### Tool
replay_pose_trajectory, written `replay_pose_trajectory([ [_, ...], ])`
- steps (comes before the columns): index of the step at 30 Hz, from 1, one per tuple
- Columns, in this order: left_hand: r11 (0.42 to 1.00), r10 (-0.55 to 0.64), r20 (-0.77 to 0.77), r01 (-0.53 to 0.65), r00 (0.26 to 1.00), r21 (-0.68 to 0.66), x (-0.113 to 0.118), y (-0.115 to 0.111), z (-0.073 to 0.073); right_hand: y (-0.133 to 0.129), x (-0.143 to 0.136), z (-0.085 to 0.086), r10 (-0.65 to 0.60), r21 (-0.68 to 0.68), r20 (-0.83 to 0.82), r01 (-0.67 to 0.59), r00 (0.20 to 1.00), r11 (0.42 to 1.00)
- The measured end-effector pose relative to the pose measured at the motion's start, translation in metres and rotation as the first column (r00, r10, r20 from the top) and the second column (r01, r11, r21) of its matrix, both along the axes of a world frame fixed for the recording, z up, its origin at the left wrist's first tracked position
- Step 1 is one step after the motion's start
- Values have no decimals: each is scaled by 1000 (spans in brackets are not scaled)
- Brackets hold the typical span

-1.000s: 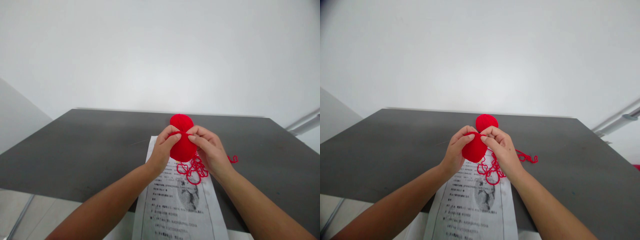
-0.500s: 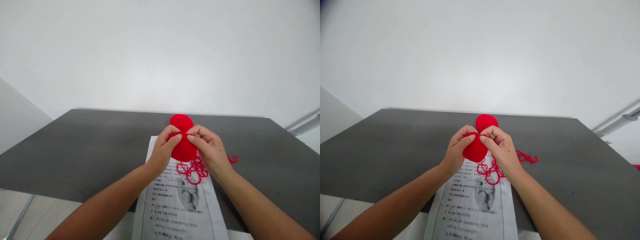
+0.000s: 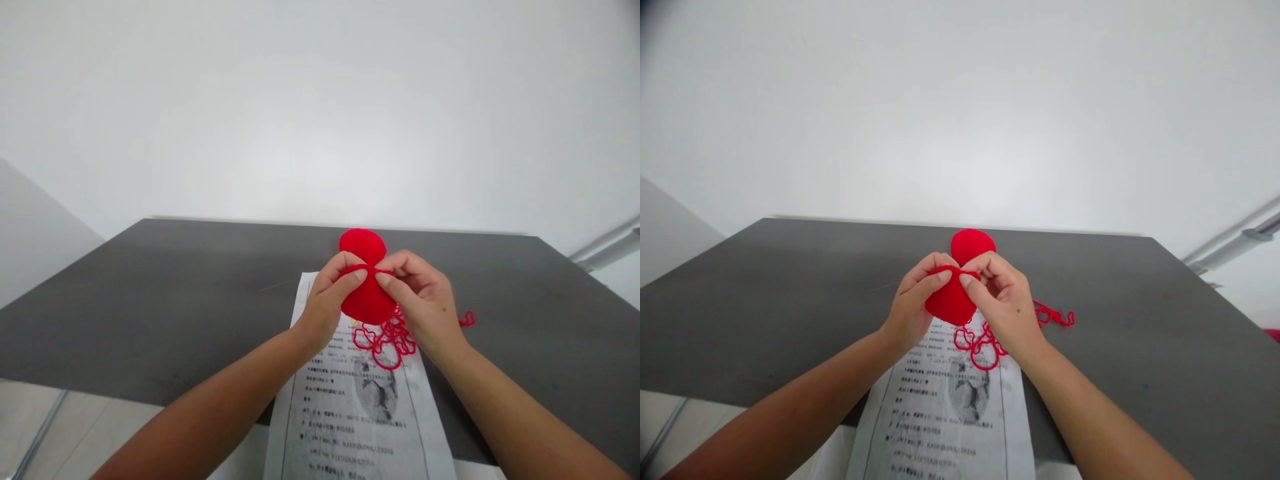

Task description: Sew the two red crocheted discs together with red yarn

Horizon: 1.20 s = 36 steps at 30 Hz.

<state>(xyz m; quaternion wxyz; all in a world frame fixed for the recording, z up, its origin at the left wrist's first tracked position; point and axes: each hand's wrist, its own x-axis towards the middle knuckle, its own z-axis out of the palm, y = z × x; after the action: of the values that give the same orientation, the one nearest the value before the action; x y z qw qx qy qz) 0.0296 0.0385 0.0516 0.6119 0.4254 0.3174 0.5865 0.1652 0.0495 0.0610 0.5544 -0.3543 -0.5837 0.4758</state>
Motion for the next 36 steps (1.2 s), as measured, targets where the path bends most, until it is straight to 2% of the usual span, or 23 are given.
replay_pose_trajectory([
  [6,999,-20,37,22,999,-45,0,2,1,-1,1,0,-17,5,38,17,999,1000],
  [18,994,30,-74,-22,997,104,-3,2,-4,-1,2,0,1,52,33,-3,999,999],
  [24,987,56,-167,-29,984,160,-5,1,-4,-2,1,5,-17,41,73,14,997,999],
  [28,985,58,-176,-27,983,172,-5,0,-3,-1,1,5,-18,49,81,14,997,999],
  [36,995,5,-103,5,995,96,-3,1,-3,2,2,-3,100,-76,-69,-105,993,992],
])
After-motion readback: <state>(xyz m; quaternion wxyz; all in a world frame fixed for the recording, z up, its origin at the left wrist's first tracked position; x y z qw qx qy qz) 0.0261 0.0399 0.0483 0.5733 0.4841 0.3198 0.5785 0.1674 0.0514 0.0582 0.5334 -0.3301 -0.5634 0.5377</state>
